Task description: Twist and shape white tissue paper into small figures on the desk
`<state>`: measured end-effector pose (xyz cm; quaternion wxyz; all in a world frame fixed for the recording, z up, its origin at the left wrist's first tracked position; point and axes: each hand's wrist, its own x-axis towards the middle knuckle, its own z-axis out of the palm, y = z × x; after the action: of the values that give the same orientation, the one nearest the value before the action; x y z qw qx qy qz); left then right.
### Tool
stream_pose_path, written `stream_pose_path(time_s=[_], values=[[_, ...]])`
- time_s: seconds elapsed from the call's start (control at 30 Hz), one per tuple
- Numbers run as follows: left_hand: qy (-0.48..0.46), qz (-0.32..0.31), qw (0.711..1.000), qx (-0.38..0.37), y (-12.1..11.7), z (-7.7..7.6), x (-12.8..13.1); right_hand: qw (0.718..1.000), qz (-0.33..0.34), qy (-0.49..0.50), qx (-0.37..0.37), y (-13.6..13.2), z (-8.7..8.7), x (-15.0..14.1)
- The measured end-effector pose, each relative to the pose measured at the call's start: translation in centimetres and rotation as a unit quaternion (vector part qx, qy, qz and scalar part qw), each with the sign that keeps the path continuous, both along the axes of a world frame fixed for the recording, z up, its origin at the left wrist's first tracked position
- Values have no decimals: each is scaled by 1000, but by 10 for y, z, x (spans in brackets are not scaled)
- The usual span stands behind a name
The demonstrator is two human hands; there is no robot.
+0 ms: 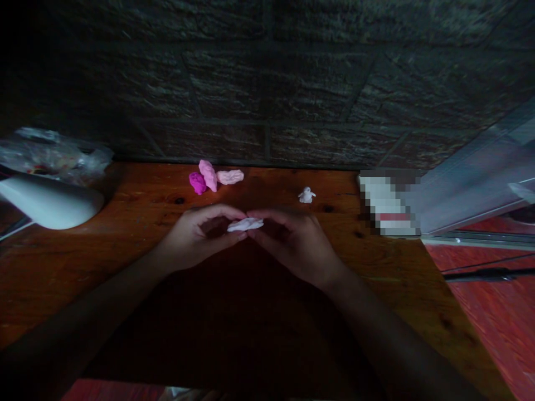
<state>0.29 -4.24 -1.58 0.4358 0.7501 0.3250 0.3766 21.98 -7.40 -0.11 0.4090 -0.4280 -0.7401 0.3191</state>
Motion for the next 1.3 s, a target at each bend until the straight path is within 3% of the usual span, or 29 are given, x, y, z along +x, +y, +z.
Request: stream_pose_path(time_s=[0.13, 0.4, 0.77, 0.97, 1.1, 1.3], values=[[-29, 11, 999, -18, 1, -4, -1, 996, 7, -45, 76, -1, 1, 1], [-11, 10, 999, 28, -2, 2, 0, 989, 1, -96, 114, -5, 3, -1], [15, -3, 997, 72, -2, -2, -2, 998, -38, -29, 48, -9, 0, -8], [88, 12, 968, 236, -9, 4, 1, 999, -20, 22, -23, -8, -2, -9], [83, 29, 951, 296, -10, 8, 4, 987, 7, 129, -92, -5, -2, -9], [69, 51, 955, 283, -13, 15, 5, 962, 5, 217, -166, -2, 4, -9]])
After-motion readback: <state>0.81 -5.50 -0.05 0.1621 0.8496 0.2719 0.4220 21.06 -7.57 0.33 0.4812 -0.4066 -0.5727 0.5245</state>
